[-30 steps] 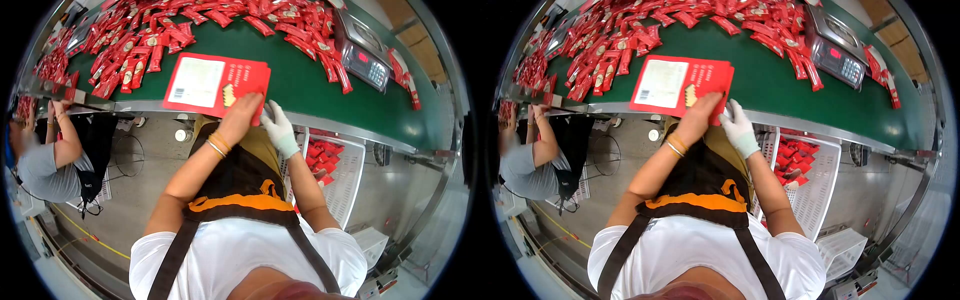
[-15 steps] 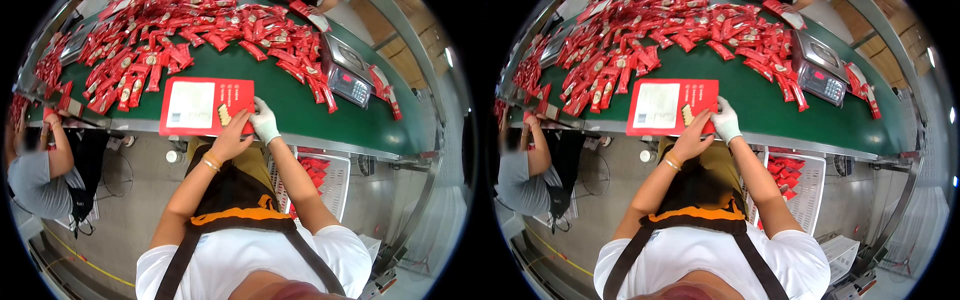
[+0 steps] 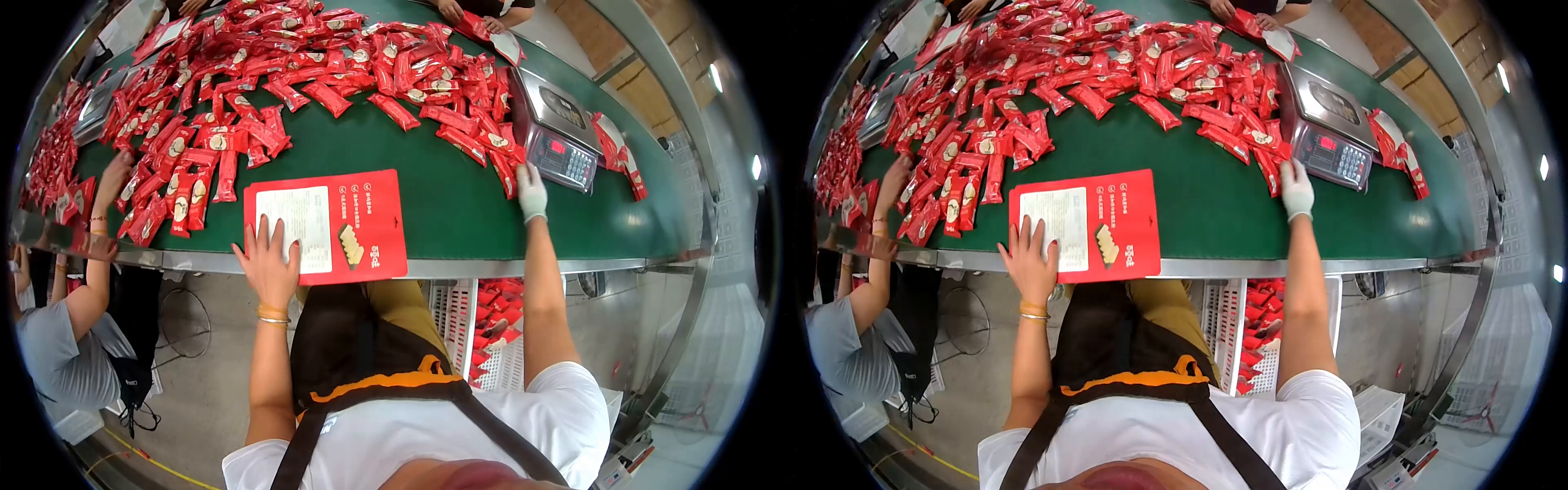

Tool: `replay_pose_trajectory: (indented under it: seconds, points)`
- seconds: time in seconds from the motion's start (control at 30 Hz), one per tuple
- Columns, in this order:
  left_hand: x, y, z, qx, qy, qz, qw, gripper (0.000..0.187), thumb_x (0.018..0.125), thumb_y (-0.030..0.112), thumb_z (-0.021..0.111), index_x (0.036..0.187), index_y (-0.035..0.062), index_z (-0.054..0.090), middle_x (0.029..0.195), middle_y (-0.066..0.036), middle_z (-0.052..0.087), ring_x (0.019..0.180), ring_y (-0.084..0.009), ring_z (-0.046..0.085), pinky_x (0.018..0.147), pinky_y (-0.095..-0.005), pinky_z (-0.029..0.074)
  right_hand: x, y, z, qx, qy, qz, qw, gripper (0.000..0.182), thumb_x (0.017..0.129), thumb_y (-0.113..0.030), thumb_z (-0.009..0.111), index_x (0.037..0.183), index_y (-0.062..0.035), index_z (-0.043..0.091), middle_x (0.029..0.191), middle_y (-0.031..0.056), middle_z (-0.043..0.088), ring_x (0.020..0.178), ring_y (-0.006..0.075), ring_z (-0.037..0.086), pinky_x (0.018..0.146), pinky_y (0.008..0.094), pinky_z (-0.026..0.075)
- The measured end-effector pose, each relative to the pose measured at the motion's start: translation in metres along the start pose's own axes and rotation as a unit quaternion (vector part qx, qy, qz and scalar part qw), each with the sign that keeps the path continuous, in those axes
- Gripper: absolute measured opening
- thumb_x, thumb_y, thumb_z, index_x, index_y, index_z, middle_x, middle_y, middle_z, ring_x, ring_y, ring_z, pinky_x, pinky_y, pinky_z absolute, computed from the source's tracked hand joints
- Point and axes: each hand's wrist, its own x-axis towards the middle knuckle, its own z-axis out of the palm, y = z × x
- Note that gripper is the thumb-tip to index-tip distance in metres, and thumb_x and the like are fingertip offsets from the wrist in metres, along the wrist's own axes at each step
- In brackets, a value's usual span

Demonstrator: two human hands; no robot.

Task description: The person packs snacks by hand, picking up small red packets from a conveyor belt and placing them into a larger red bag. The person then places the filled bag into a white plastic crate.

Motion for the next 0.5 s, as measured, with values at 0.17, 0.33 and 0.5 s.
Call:
replay_pose_trajectory:
  seconds: [0.17,0.33,0.5]
  points:
    - [0.004,0.007,-0.002,0.013,-0.015,-0.025,0.999,0.046,0.082,0.030,0.062,0.126,0.0153,0.063,0.143,-0.006,0.050,0.137,-0.0334,0.039,0.112,-0.0620,0.019,-0.009,-0.078,0.048,-0.151,-0.085,-0.105,0.979,0.058,0.086,-0.055,0.058,0.131,-0.0175,0.059,0.124,0.0155,0.063,0.116,0.0350,0.056,0.099,0.0452,0.043]
    - [0.010,0.010,-0.010,0.011,-0.039,-0.031,0.999,0.049,0.082,0.023,0.060,0.130,0.0147,0.059,0.145,-0.006,0.049,0.137,-0.0346,0.038,0.112,-0.0616,0.020,-0.006,-0.168,0.038,-0.139,-0.231,-0.091,0.959,0.047,0.085,-0.051,0.062,0.112,-0.0135,0.070,0.099,0.0137,0.071,0.095,0.0294,0.066,0.086,0.0383,0.050]
    - [0.011,0.011,-0.010,0.023,-0.062,-0.038,0.997,0.052,0.080,0.027,0.058,0.130,0.0135,0.059,0.145,-0.007,0.048,0.138,-0.0357,0.037,0.113,-0.0609,0.019,0.077,-0.245,0.079,-0.049,-0.047,-0.276,0.959,0.034,0.082,-0.045,0.067,0.079,-0.0105,0.070,0.083,0.0099,0.067,0.085,0.0287,0.064,0.077,0.0412,0.048]
